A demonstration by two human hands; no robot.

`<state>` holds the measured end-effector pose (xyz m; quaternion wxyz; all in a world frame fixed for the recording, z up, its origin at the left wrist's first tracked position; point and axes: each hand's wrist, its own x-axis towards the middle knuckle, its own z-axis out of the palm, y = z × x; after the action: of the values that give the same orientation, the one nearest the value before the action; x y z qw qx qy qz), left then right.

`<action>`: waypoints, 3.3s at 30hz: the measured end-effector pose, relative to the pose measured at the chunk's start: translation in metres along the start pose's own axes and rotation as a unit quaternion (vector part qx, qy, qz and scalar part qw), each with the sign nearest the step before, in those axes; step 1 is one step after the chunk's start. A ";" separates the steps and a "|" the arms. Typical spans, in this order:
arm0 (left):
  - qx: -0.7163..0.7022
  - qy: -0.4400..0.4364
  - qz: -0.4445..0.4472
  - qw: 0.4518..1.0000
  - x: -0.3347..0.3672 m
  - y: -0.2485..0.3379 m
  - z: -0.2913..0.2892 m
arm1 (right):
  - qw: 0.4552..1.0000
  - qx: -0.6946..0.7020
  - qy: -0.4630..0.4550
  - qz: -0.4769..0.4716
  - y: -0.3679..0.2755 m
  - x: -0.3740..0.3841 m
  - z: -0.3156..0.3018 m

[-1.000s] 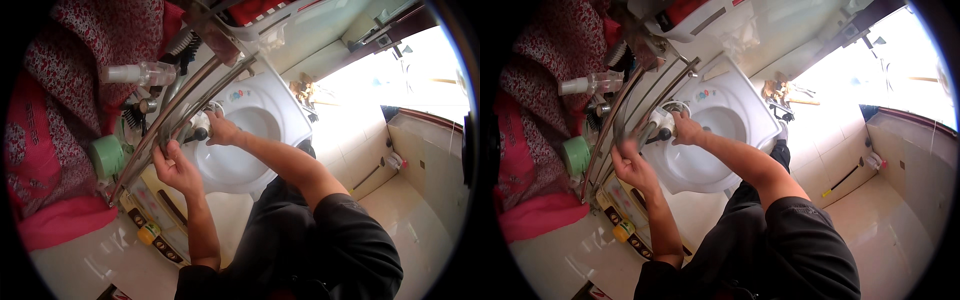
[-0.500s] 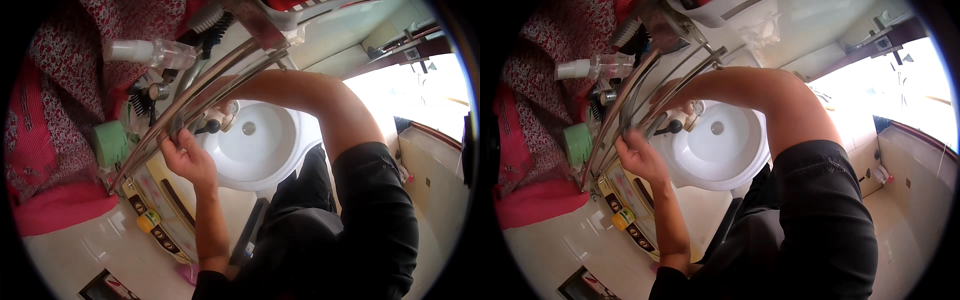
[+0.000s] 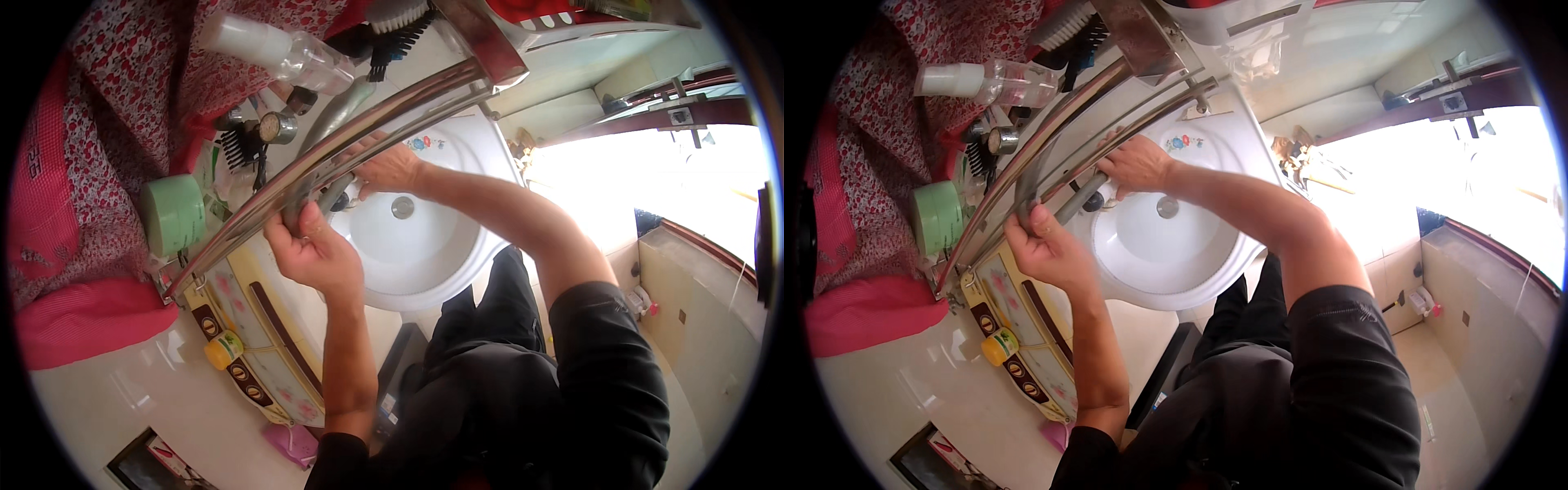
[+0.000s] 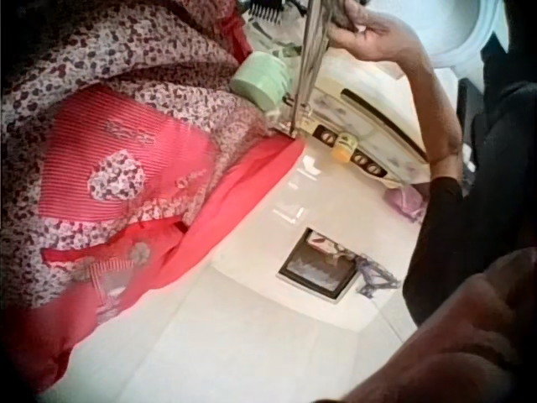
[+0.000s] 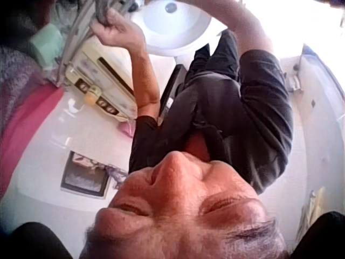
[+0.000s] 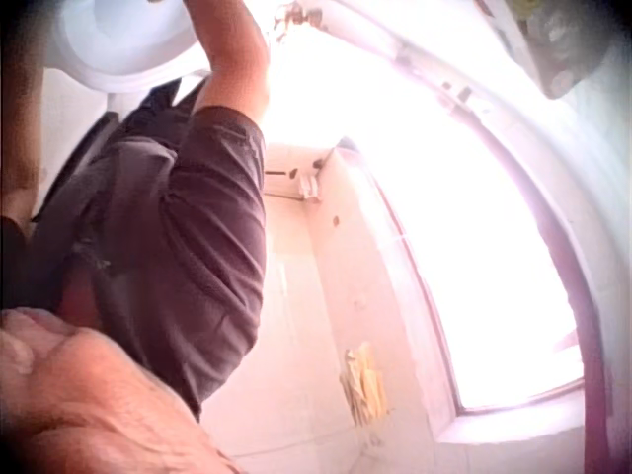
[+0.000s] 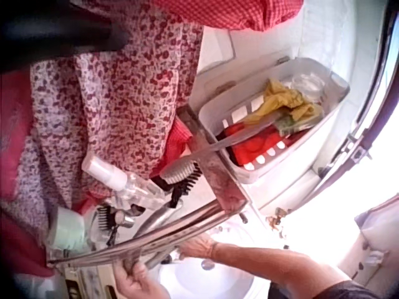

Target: The person removes a sink faucet by unscrewing the mounting nut and detaching the water supply lines. They then wipe the sink basin with a cloth and organize the tools on the floor.

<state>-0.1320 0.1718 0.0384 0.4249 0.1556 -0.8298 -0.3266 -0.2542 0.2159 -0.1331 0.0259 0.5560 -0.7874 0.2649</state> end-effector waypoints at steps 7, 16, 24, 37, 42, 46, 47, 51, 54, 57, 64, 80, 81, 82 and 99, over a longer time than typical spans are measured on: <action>-0.005 -0.033 0.003 0.999 -0.005 -0.010 -0.008 | 0.988 0.087 -0.107 0.063 -0.006 0.016 -0.019; 0.090 -0.021 0.039 0.995 0.001 -0.005 0.001 | 0.970 0.071 0.208 0.106 -0.029 -0.018 0.031; 0.045 0.011 -0.004 0.999 0.005 0.001 -0.011 | 0.872 0.281 0.253 0.310 -0.101 -0.043 0.061; 0.036 -0.144 -0.084 0.985 -0.007 0.018 -0.027 | 0.725 0.654 -0.011 0.216 -0.062 -0.042 0.008; 0.062 -0.166 -0.083 0.981 -0.001 0.016 -0.021 | 0.890 0.353 0.042 0.286 -0.064 -0.060 0.068; 0.028 -0.107 -0.072 0.991 -0.001 0.028 -0.017 | 0.660 0.511 0.209 0.509 -0.124 -0.011 0.097; 0.050 -0.131 -0.088 0.986 -0.002 0.026 -0.022 | 0.661 0.517 0.196 0.508 -0.143 0.003 0.101; 0.062 -0.143 -0.093 0.983 -0.005 0.020 -0.030 | 0.606 0.581 0.245 0.484 -0.149 -0.001 0.095; 0.007 -0.106 -0.091 0.990 0.002 0.009 -0.048 | 0.753 0.520 0.060 0.399 -0.117 -0.027 0.064; -0.009 -0.116 -0.116 0.986 0.007 -0.001 -0.051 | 0.865 0.405 -0.052 0.293 -0.078 -0.023 0.025; 0.048 -0.222 -0.039 0.973 0.011 -0.016 -0.071 | 0.954 0.193 -0.194 0.125 -0.038 0.034 0.002; 0.130 -0.160 -0.119 0.971 0.020 -0.014 -0.048 | 0.971 0.073 -0.183 0.137 -0.074 0.010 0.015; 0.102 -0.121 -0.082 0.984 0.028 -0.010 -0.055 | 0.970 0.071 -0.181 0.145 -0.070 0.008 0.012; 0.070 -0.098 -0.043 0.992 0.025 -0.013 -0.055 | 0.969 0.062 -0.177 0.161 -0.064 0.005 0.007; 0.089 -0.106 0.002 0.990 -0.027 -0.045 -0.094 | 0.781 0.321 0.314 0.434 -0.104 -0.236 -0.046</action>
<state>-0.0413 0.1150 0.0317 0.3200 0.1558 -0.8961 -0.2652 -0.0833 0.4146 -0.1321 -0.0260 0.0175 -0.7630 0.6456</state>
